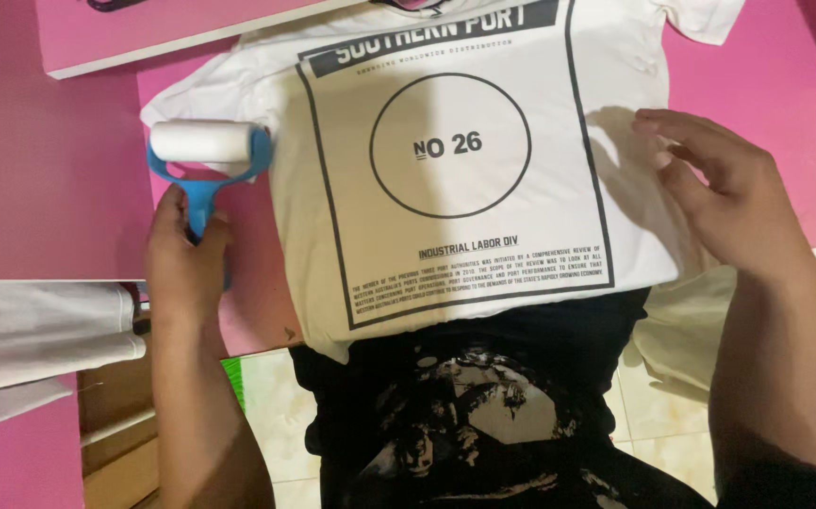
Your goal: The person uses a lint roller to clean a white t-shirt laid on a pink table. They roll the sticky roller over the front and back of the shirt, then flip it to continue cleaning the other side.
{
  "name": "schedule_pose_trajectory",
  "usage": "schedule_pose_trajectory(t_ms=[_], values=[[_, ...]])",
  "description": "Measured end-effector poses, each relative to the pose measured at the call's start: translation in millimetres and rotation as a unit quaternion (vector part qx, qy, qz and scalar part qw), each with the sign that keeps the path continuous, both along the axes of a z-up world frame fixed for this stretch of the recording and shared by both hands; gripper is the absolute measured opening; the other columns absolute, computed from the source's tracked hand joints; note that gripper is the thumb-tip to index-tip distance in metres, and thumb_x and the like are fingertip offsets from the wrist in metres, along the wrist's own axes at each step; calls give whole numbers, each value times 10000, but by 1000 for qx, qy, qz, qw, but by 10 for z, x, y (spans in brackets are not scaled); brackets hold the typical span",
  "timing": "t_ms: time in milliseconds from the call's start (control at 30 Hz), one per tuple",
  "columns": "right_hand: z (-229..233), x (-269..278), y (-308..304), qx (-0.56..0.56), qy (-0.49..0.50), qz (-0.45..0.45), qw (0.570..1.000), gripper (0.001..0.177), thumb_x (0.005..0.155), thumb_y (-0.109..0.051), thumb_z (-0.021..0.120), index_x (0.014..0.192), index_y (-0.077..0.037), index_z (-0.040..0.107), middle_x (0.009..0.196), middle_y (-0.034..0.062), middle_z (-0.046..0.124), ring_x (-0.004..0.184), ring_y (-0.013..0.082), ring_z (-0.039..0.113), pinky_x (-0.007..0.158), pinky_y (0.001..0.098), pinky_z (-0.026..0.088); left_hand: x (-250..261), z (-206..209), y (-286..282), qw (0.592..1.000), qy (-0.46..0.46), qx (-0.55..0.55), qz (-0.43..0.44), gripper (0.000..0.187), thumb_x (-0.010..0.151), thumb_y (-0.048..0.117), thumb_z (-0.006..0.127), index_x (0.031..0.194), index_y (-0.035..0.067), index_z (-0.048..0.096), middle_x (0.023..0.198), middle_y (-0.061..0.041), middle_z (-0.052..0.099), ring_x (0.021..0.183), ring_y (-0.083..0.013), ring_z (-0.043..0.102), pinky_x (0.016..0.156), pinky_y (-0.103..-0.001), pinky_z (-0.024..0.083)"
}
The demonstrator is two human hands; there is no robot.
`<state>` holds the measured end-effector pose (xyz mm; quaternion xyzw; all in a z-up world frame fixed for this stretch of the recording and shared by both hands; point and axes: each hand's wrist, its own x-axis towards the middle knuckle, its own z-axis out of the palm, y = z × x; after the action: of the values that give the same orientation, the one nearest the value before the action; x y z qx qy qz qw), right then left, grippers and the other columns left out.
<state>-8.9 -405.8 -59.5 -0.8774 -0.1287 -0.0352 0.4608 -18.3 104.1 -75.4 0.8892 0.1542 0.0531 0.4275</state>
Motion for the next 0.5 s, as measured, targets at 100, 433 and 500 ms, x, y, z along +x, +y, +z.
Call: schedule_pose_trajectory(t_ms=[100,433,500], values=[[90,220,76,-138,-41,1,990,400,1042,-35,605,1442,-40,630,1400,175,666,1230,277,659,1046,381,530,39,77,29,999,0,-11,33,362,1008,132,640,1337,-9,588,909,-81,668,784,-139,628,687,-317,495],[-64,858,-107,-265,-124,56,955,381,983,-15,704,1364,-25,690,1374,147,688,1190,296,687,1047,363,550,-181,850,-201,955,-131,263,-40,175,1097,113,698,1233,2,695,1083,-204,726,901,-362,716,785,-448,549],[-127,966,-143,-277,-148,57,948,296,1018,-24,714,1314,-18,707,1332,143,697,1210,293,682,1085,371,547,-18,745,-291,989,-61,98,-94,313,933,45,608,1234,67,691,1085,-140,734,738,-347,689,659,-434,526]])
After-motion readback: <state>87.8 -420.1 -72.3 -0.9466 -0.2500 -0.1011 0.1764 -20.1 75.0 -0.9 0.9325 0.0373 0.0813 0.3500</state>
